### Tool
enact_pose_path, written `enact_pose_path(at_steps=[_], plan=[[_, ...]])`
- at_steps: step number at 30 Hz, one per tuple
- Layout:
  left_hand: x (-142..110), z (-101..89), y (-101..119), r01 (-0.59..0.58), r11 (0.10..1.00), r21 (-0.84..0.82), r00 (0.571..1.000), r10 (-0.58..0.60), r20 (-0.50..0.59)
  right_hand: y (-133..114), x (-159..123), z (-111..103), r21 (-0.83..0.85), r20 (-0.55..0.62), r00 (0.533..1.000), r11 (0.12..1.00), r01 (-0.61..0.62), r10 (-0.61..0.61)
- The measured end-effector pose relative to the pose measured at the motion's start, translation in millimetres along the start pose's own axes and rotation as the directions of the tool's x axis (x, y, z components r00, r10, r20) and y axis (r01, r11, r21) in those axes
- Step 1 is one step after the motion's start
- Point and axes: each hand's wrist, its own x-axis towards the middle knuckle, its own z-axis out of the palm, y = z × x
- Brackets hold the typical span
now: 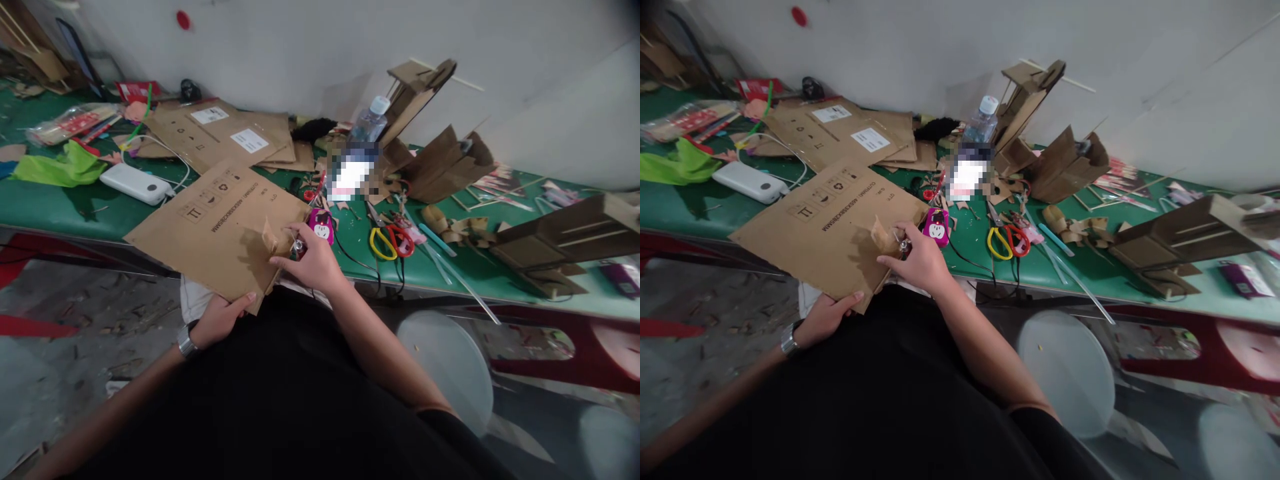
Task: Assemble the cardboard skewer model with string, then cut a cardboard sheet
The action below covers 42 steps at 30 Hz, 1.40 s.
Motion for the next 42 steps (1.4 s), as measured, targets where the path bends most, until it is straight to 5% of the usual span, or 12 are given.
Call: enact_pose_path(at_steps=[5,15,25,31,37,42], plan=[[-2.2,1.3,2.7,-0.054,0.999,-0.010,0.999,0.054,-0.007,1.9,6.7,2.7,0.017,0.165,0.983,0.997,0.081,-0.082],[-0.9,-3.3,-3.0,-0.144,0.989,0.015,0.988,0.145,-0.050,1.8,4.1,-4.5,0.007,0.298,0.938,0.983,0.186,-0.179],[-3.9,-2.5,-2.6,-0.198,0.977,0.077,0.979,0.201,-0.042,2.1,-4.9,13.4,-0.185,0.191,0.977,0.973,0.134,-0.099],[-4.2,-1.5,-1.6,-0.220,0.973,0.074,0.973,0.224,-0.052,3.4,-5.4,16.5,-0.133,0.152,0.987,0.989,0.061,-0.041],[-3.8,0.4,-8.4,-0.123,0.992,-0.027,0.992,0.122,-0.035,-0.1,-16.9,1.2,-0.023,0.050,0.998,0.999,-0.044,0.046],[2.2,4.6,-11.5,-0.047,0.966,-0.254,0.998,0.059,0.039,-4.6,-42.3,-18.7,0.016,-0.121,0.993,1.000,0.008,-0.006]])
